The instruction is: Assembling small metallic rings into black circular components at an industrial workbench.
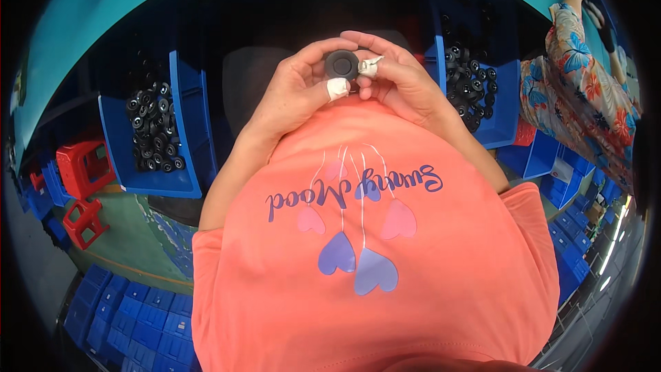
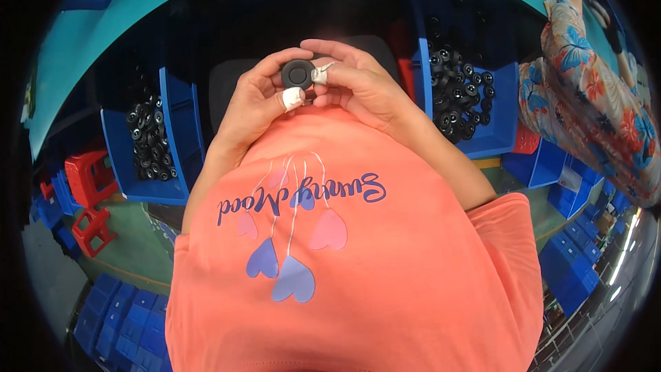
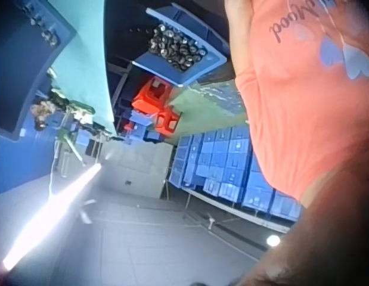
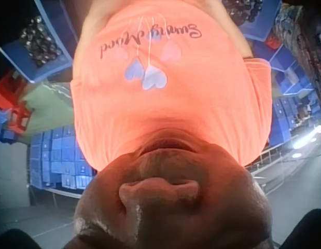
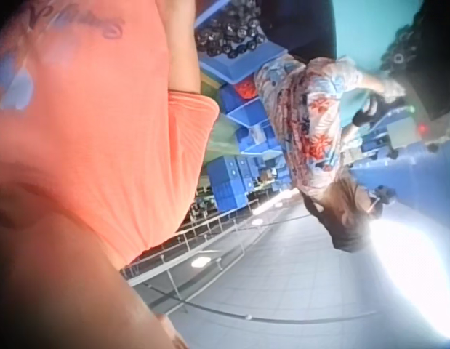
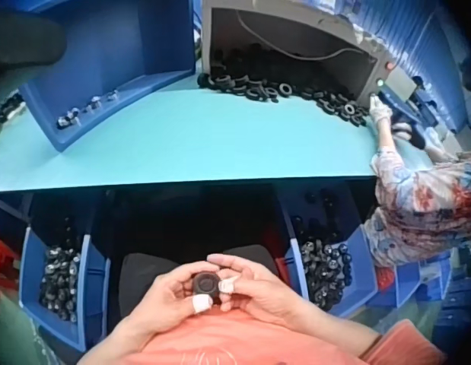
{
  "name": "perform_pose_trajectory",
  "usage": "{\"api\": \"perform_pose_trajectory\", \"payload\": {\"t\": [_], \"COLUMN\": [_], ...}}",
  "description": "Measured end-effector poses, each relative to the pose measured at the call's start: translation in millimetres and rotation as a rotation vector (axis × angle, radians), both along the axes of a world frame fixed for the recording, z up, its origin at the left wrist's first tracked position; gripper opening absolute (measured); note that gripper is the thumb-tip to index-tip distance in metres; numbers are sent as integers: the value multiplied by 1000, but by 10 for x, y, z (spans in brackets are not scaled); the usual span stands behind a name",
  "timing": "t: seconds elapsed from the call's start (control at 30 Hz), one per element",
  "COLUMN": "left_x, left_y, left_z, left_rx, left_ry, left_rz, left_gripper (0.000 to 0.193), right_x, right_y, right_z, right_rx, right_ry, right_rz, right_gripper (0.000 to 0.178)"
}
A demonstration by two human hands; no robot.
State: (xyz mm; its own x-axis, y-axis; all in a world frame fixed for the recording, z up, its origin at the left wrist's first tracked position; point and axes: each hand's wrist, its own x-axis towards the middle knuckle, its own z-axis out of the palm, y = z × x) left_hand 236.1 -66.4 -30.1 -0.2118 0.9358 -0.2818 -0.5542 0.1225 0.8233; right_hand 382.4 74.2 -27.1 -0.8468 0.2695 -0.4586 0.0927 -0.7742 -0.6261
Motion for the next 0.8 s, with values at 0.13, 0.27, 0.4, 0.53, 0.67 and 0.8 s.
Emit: {"api": "perform_pose_trajectory", "payload": {"t": [0.13,0.27,0.4,0.53,0.67,0.8], "left_x": [-3,-9,-16,8,16,10], "left_y": [-10,-14,-17,-24,-22,-36], "left_z": [34,27,20,66,115,92], "left_rx": [-21,8,11,1,-29,-29], "left_ry": [-36,-38,38,70,-37,-70], "left_rz": [-11,-14,-13,-2,-16,-27], "left_gripper": [55,55,53,52,53,54], "right_x": [4,-6,-3,-12,-16,-8], "right_y": [-8,-7,-10,-28,-62,-77], "right_z": [-65,-99,-136,-74,-60,-50], "right_rx": [-98,-122,-132,-162,-323,-342], "right_ry": [-22,-12,-5,-3,85,62], "right_rz": [-29,-29,-24,-12,11,6], "right_gripper": [46,42,41,42,44,46]}}
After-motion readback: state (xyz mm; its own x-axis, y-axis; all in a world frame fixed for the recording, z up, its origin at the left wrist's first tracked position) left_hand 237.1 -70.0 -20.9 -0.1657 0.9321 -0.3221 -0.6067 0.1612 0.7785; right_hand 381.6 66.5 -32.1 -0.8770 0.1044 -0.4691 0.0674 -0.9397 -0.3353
